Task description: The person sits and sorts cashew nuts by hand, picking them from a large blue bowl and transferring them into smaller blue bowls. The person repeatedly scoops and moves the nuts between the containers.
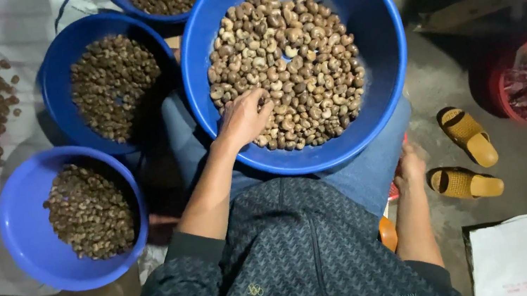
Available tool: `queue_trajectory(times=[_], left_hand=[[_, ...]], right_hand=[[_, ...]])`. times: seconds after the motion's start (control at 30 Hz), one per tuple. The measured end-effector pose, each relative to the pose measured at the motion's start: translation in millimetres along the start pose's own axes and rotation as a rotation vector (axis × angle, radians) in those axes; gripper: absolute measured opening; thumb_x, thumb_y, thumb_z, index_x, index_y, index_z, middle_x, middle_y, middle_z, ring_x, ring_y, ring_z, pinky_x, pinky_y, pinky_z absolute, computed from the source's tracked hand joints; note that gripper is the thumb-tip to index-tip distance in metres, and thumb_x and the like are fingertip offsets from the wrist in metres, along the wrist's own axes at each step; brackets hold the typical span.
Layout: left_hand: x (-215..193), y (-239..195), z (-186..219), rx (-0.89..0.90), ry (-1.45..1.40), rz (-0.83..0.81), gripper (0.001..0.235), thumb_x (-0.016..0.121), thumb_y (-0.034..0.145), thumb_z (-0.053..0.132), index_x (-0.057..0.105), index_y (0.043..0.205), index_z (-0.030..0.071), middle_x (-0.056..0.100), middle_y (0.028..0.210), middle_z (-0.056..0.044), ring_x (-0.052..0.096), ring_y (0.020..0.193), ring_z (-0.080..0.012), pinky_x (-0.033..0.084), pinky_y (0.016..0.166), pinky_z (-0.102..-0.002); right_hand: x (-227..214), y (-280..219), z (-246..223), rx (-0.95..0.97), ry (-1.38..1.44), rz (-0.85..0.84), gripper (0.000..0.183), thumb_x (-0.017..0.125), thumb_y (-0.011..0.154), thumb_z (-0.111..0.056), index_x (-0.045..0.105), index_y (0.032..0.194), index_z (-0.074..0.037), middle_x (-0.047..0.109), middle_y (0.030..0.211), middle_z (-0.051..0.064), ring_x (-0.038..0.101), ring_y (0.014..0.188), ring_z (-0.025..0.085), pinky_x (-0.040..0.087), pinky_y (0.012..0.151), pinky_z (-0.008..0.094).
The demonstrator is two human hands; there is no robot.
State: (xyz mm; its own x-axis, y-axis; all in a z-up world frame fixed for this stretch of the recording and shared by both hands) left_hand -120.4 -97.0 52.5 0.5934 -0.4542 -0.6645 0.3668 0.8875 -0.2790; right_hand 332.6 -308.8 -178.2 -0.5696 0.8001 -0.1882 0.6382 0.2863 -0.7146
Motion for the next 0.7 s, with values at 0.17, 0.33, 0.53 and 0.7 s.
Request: queue_trajectory(times=[0.17, 0.33, 0.53, 0.7], left_hand=[[13.7, 6.8, -14.5, -0.018, -0.003, 0.007, 0.029, 0.058, 0.103, 0.03, 0.068, 0.12, 0.009, 0.071, 0.114, -0.018, 0.069, 0.108, -0.0411, 0.052, 0.092, -0.057], [19.2, 7.1, -18.7, 0.007, -0.11, 0.076, 0.028, 0.061, 0.101, 0.023, 0.069, 0.119, 0.003, 0.072, 0.111, -0.021, 0.07, 0.104, -0.0439, 0.055, 0.088, -0.056], [19.3, 15.3, -19.9, 0.031, -0.324, 0.475, 0.024, 0.055, 0.102, 0.016, 0.069, 0.119, 0.007, 0.073, 0.104, -0.024, 0.071, 0.099, -0.0452, 0.058, 0.08, -0.052], [-1.0, 6.9, -14.2, 0.053, -0.525, 0.603, 0.026, 0.048, 0.106, 0.009, 0.062, 0.127, 0.006, 0.072, 0.107, -0.029, 0.069, 0.102, -0.05, 0.061, 0.082, -0.054]], right_hand=[[24.5, -58.1, -85.0, -0.505, -0.026, 0.007, 0.051, 0.076, 0.103, -0.032, 0.055, 0.142, -0.006, 0.067, 0.122, 0.021, 0.071, 0.11, 0.031, 0.061, 0.089, 0.053], [63.3, -149.7, -156.4, -1.026, -0.17, -0.045, 0.029, 0.069, 0.11, -0.017, 0.062, 0.133, -0.001, 0.067, 0.118, 0.023, 0.065, 0.106, 0.027, 0.059, 0.087, 0.047], [143.9, -303.8, -202.7, -1.377, -0.291, -0.267, 0.024, 0.056, 0.111, -0.001, 0.062, 0.134, -0.002, 0.065, 0.126, 0.021, 0.063, 0.121, 0.038, 0.051, 0.102, 0.05], [218.0, -323.8, -184.6, -1.441, -0.852, -0.71, 0.029, 0.067, 0.102, -0.01, 0.066, 0.13, -0.002, 0.069, 0.117, 0.024, 0.062, 0.115, 0.048, 0.051, 0.094, 0.058]])
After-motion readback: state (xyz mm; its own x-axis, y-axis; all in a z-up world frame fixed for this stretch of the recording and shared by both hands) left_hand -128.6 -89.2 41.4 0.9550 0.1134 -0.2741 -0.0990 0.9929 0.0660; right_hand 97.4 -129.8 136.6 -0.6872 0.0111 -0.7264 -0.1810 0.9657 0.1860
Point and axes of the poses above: each hand's wrist, its own y-axis towards the middle knuckle, its own x-axis out of the palm, z = x × y, the point moved 2 cm from there along y, towards the middle knuckle
